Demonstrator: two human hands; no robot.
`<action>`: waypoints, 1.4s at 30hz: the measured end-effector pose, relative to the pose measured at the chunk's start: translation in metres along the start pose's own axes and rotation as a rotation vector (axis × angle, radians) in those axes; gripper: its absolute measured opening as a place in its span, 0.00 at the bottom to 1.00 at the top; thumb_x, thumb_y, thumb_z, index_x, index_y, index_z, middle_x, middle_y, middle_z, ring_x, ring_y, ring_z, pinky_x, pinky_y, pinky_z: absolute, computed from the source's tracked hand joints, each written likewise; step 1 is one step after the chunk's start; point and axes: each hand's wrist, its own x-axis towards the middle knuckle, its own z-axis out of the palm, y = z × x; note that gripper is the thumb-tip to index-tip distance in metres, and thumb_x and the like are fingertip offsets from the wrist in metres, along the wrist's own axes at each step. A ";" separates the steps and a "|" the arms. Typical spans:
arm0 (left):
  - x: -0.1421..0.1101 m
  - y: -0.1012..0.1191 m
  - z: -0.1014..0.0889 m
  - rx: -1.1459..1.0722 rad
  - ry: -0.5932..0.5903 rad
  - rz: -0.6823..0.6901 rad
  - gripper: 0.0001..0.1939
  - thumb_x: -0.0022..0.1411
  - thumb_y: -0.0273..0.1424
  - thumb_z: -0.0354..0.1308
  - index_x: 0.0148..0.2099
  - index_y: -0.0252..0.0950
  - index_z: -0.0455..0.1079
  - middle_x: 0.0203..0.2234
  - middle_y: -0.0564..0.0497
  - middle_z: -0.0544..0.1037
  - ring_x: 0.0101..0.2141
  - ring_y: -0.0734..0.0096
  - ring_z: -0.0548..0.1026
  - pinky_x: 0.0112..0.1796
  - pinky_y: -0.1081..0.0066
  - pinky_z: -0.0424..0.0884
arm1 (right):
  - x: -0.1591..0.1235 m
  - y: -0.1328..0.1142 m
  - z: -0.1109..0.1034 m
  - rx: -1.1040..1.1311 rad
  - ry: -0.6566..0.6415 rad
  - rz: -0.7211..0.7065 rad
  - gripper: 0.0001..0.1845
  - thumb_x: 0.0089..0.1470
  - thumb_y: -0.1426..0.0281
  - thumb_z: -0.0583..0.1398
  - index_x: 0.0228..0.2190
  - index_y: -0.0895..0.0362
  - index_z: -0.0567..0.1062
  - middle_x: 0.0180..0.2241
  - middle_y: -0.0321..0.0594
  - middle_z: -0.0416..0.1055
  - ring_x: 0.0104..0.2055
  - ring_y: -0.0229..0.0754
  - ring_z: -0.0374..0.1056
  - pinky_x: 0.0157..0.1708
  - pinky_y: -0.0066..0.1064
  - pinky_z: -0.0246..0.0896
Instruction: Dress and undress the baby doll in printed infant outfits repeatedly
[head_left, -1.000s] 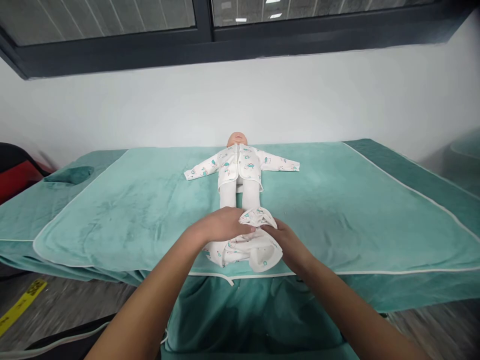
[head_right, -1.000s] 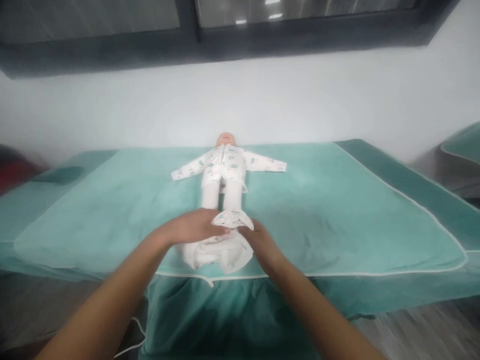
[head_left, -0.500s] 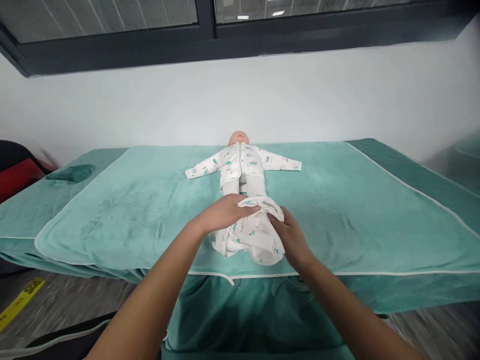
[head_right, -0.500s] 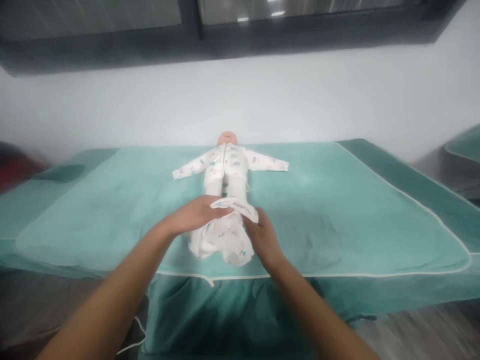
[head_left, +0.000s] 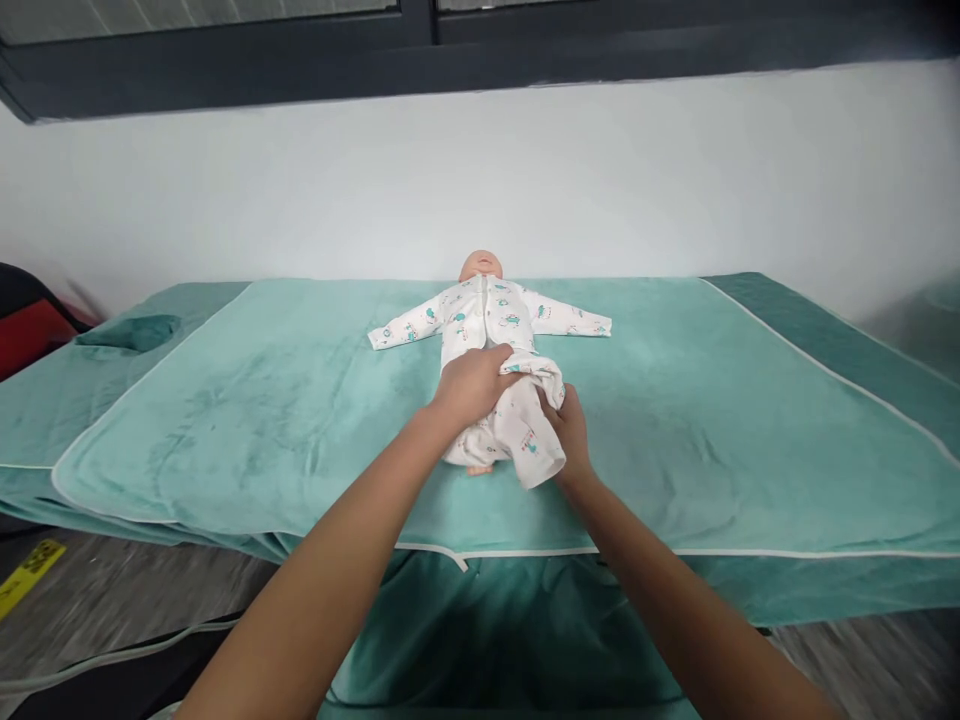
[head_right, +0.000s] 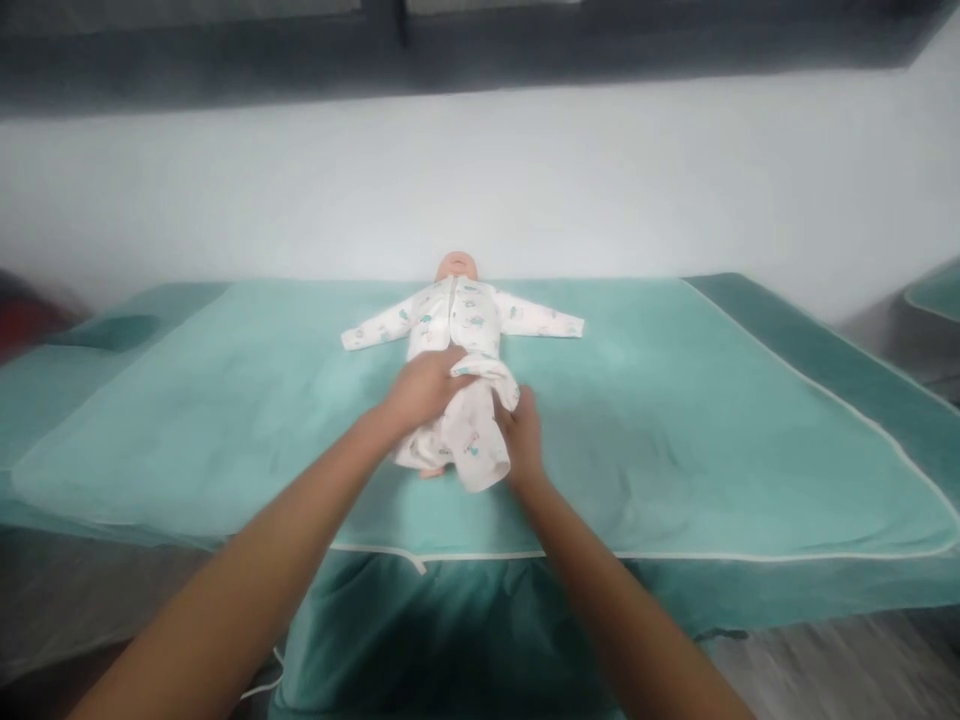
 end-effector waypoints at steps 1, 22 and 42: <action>0.004 0.000 -0.002 0.051 -0.003 0.021 0.12 0.66 0.41 0.50 0.37 0.39 0.68 0.35 0.49 0.79 0.36 0.60 0.75 0.33 0.68 0.62 | 0.002 -0.001 0.000 -0.001 -0.003 0.005 0.19 0.55 0.50 0.57 0.36 0.53 0.67 0.36 0.39 0.70 0.40 0.46 0.66 0.39 0.36 0.59; 0.008 -0.051 -0.014 -0.697 -0.020 -0.176 0.14 0.54 0.40 0.64 0.34 0.36 0.68 0.29 0.52 0.73 0.32 0.67 0.72 0.32 0.70 0.63 | 0.071 -0.001 -0.017 -0.159 -0.200 -0.260 0.09 0.52 0.63 0.60 0.36 0.53 0.72 0.36 0.37 0.71 0.39 0.44 0.65 0.40 0.35 0.59; 0.005 -0.091 0.017 -1.595 -0.001 -0.212 0.21 0.47 0.38 0.68 0.43 0.37 0.71 0.30 0.51 0.75 0.28 0.68 0.73 0.31 0.69 0.68 | 0.107 -0.065 0.048 0.498 -0.957 0.146 0.14 0.47 0.61 0.65 0.24 0.52 0.65 0.17 0.30 0.65 0.19 0.37 0.63 0.21 0.29 0.60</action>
